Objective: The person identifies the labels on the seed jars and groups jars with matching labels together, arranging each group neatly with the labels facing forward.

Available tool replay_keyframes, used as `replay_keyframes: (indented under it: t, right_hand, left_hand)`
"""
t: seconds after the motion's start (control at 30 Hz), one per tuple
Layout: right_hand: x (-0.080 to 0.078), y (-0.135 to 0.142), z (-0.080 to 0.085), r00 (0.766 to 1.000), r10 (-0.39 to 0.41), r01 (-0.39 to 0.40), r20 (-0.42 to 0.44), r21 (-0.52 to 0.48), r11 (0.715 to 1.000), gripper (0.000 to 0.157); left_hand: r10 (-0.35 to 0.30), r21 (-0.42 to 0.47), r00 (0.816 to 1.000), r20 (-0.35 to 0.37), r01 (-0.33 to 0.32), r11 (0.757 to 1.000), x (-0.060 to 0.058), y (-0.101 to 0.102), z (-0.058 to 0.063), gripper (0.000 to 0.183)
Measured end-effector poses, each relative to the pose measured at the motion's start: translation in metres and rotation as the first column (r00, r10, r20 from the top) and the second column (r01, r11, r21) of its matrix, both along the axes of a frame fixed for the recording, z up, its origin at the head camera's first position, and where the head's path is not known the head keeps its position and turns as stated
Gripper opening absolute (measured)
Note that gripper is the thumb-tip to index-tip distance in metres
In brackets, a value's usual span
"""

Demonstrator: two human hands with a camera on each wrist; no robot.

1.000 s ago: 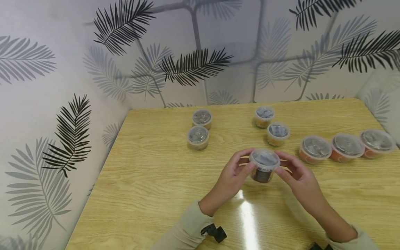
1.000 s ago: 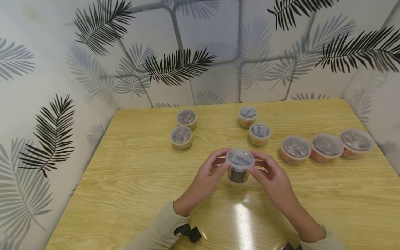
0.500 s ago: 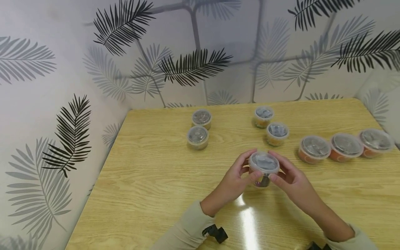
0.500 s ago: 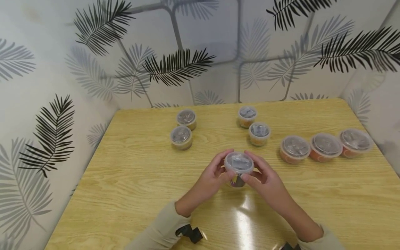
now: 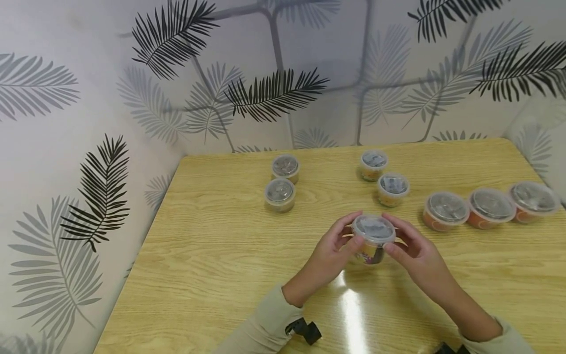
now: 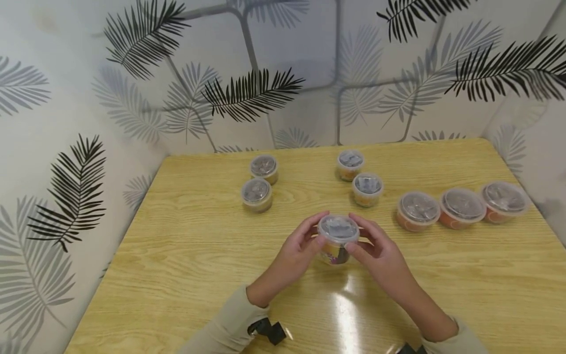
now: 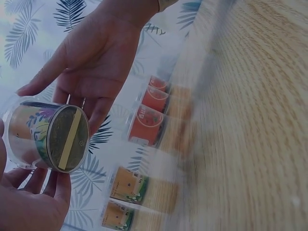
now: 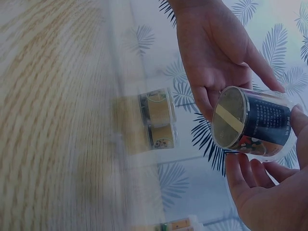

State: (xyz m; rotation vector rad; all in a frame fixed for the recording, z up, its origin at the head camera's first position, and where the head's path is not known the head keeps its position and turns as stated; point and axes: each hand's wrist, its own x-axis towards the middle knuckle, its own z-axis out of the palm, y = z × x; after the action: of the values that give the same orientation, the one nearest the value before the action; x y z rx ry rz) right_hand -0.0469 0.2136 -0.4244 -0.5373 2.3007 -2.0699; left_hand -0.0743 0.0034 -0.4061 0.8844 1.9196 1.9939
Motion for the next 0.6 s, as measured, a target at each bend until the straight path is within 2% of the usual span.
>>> replay_keyframes:
  t: [0.37, 0.6]
  right_hand:
    - [0.0009, 0.0020, -0.0001, 1.000, -0.028, 0.027, 0.008, 0.024, 0.999, 0.047]
    - [0.0025, 0.0029, 0.0022, 0.999, 0.042, -0.042, 0.024, 0.019, 0.999, 0.048]
  left_hand:
    - [0.048, -0.001, 0.999, -0.009, -0.048, 0.999, -0.0008, -0.0010, 0.0013, 0.044]
    - [0.042, 0.000, 0.999, 0.007, -0.042, 0.999, -0.0009, -0.0009, 0.0005, 0.046]
